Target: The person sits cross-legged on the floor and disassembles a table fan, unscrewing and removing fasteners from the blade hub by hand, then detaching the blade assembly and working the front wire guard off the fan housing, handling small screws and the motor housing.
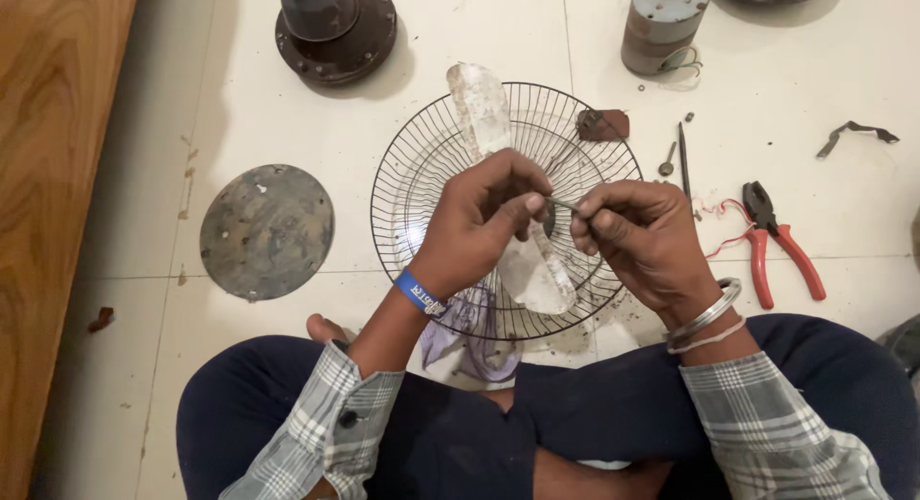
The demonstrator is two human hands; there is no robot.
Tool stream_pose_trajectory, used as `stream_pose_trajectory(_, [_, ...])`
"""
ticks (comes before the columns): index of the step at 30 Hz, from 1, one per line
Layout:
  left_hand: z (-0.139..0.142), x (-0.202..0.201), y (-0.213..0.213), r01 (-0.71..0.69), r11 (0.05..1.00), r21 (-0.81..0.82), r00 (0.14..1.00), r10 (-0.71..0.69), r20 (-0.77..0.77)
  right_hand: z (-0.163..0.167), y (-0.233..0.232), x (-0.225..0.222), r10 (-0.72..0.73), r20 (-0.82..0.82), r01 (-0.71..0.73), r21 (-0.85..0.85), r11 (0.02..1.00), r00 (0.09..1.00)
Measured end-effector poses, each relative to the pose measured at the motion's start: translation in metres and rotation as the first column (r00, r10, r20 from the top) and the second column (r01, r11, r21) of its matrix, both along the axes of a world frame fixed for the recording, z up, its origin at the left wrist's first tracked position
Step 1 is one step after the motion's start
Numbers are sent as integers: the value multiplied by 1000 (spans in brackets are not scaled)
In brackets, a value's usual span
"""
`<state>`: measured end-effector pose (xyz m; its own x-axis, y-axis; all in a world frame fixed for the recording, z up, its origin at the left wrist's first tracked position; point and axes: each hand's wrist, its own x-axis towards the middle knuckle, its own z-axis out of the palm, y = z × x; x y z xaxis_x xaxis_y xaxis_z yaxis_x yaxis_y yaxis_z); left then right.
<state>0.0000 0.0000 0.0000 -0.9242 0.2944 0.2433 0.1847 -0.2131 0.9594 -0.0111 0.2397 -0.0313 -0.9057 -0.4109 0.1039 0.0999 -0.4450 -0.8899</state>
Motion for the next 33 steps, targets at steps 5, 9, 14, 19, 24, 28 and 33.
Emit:
stream_pose_trajectory(5, [-21, -2, 10, -21, 997, 74, 1000, 19, 23, 0, 7, 1, 11, -3, -11, 42, 999, 1000])
stream_pose_trajectory(9, [-27, -4, 15, -86, 996, 21, 996, 86, 12, 1, 7, 1, 10, -7, -9, 66, 998, 1000])
stream_pose_trajectory(14, [-20, -3, 16, -107, 994, -8, 991, 107, 82, 0, 8, 2, -6, -1, 6, 65, 998, 1000])
stream_pose_trajectory(19, [-11, 2, 15, 12, 996, 85, 998, -17, 61, 4, 14, 3, -20, 3, 20, 48, 999, 1000])
stream_pose_trajectory(24, [-20, -1, 16, -55, 996, 70, 997, 51, 60, 4, 15, 2, -5, 5, 5, 71, 997, 1000])
stream_pose_trajectory(28, [-23, -6, 3, -174, 982, 77, 976, 162, 143, 4, 12, -1, -33, -56, 35, 28, 999, 998])
stream_pose_trajectory(33, [-28, -5, -35, -300, 954, 22, 923, 284, 260, 3, -4, -2, -191, -6, 192, 42, 981, 981])
